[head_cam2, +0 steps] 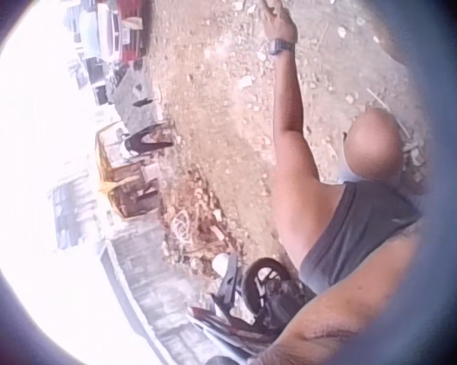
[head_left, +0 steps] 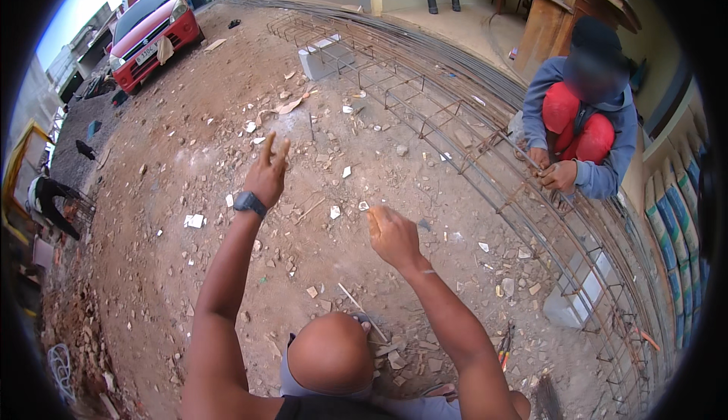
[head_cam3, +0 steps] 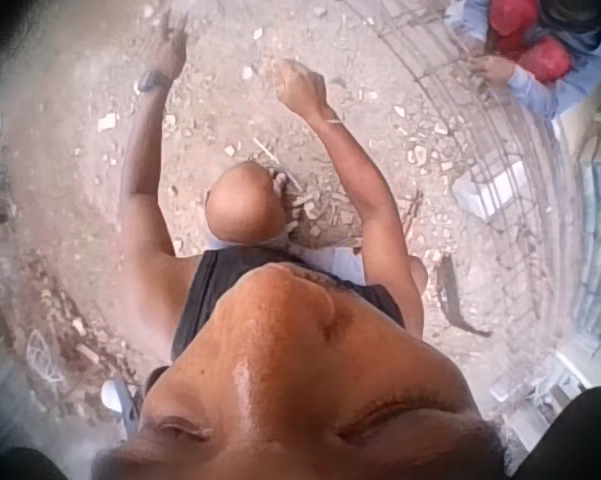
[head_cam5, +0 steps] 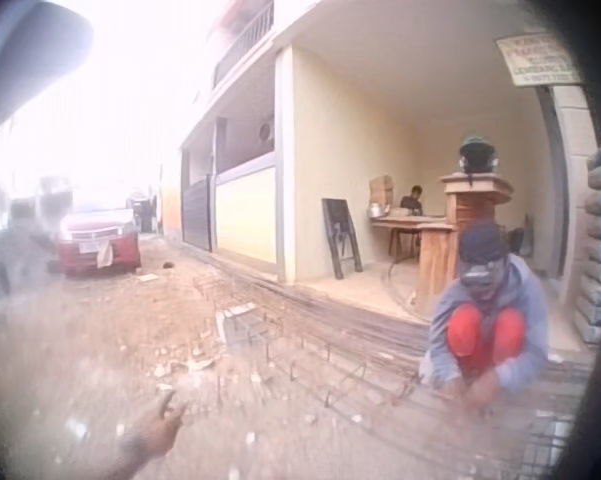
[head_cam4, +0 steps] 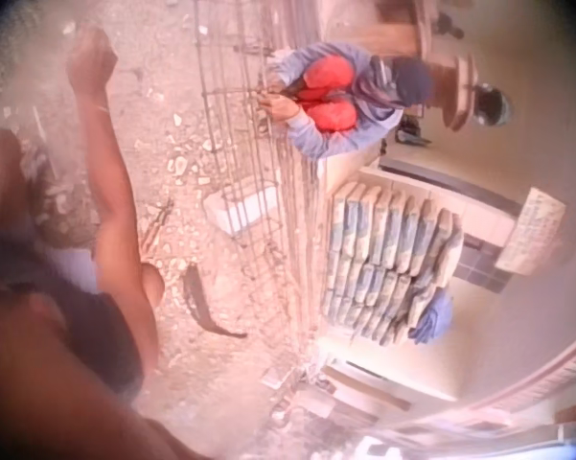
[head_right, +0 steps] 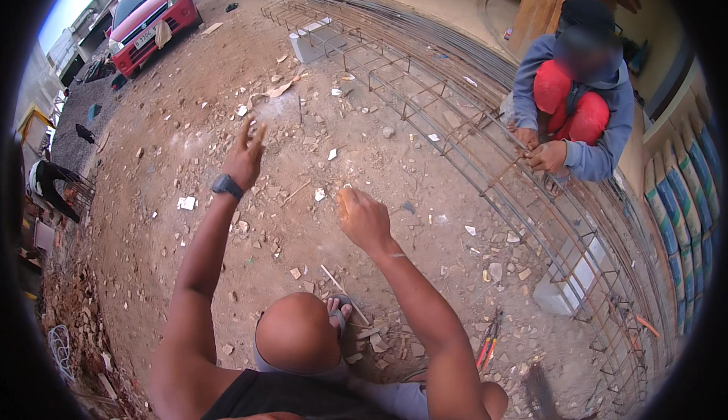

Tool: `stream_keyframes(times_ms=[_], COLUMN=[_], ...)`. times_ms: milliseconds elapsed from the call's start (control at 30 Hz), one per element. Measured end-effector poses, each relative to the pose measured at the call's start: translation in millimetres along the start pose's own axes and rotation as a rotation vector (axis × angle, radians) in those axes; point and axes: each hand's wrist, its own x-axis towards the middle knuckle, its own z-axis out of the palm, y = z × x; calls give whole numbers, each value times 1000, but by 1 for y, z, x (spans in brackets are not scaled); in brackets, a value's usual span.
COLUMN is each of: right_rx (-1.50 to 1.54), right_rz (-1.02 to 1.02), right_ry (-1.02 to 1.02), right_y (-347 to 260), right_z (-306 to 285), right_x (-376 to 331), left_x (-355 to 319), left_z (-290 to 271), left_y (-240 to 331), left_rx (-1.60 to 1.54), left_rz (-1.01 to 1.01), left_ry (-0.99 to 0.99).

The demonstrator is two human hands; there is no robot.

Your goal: The person ties wire ties around the intersections of a rebar mesh using pliers. Another person works alongside on the same mesh. The person continues tying the mesh in a repetitive manner.

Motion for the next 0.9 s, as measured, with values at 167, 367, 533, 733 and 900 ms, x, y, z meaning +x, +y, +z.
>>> stream_keyframes(times_ms=[167, 367, 533, 733, 900], right_rx=[-121, -115, -38, -91, -126], right_rz=[269, 374, 304, 297, 457], right_ry=[-351, -463, -431, -392, -425], right_y=[53, 66, 47, 49, 49], right_z=[88, 109, 117, 109, 113], right_x=[-85, -140, -136, -131, -156], left_x=[-101, -163, -185, -142, -147], left_z=[127, 127, 182, 225, 253], left_y=[-47, 0, 27, 79, 95], left_rx=[290, 111, -532, -636, -404], left_rz=[136, -29, -118, -432, -230], left_ry=[-175, -625, -588, -614, -438])
